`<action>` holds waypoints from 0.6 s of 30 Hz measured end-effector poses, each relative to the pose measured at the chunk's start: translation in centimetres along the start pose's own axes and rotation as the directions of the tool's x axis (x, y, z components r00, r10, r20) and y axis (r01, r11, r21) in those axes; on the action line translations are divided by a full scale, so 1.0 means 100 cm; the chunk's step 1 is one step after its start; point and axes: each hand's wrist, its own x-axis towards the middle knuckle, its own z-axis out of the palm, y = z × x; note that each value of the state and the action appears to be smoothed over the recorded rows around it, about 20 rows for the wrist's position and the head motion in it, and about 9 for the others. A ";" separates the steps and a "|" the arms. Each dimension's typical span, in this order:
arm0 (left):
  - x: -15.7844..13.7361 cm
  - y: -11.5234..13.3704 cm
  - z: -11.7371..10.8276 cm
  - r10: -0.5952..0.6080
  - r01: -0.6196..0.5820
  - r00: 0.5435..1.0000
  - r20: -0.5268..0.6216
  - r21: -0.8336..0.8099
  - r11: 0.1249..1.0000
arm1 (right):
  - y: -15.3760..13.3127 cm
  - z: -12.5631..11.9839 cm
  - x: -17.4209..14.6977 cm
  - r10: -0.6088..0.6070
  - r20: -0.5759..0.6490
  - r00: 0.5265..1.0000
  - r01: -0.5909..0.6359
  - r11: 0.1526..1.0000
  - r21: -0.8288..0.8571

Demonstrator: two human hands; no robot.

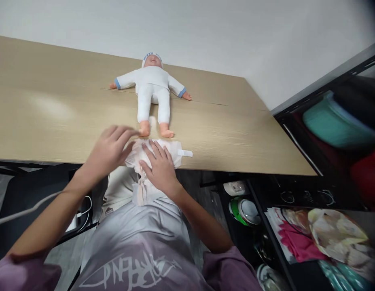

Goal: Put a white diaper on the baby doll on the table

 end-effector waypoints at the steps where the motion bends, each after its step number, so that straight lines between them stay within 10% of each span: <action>1: 0.021 -0.011 0.004 0.031 -0.030 0.999 -0.016 0.071 0.997 | 0.000 0.001 0.000 -0.001 -0.004 1.000 0.001 1.000 0.000; 4: 0.076 -0.041 0.024 0.185 -0.199 0.978 0.097 0.161 0.967 | 0.001 0.002 -0.001 -0.012 -0.003 1.000 0.012 1.000 -0.003; 10: 0.131 -0.058 0.061 0.457 -0.519 0.786 0.416 0.045 0.853 | 0.003 0.004 -0.004 -0.020 -0.029 0.999 0.021 0.999 0.037; 18: 0.162 -0.058 0.081 0.596 -0.618 0.741 0.310 -0.035 0.786 | 0.002 0.000 -0.005 -0.007 -0.018 1.000 0.008 0.996 0.085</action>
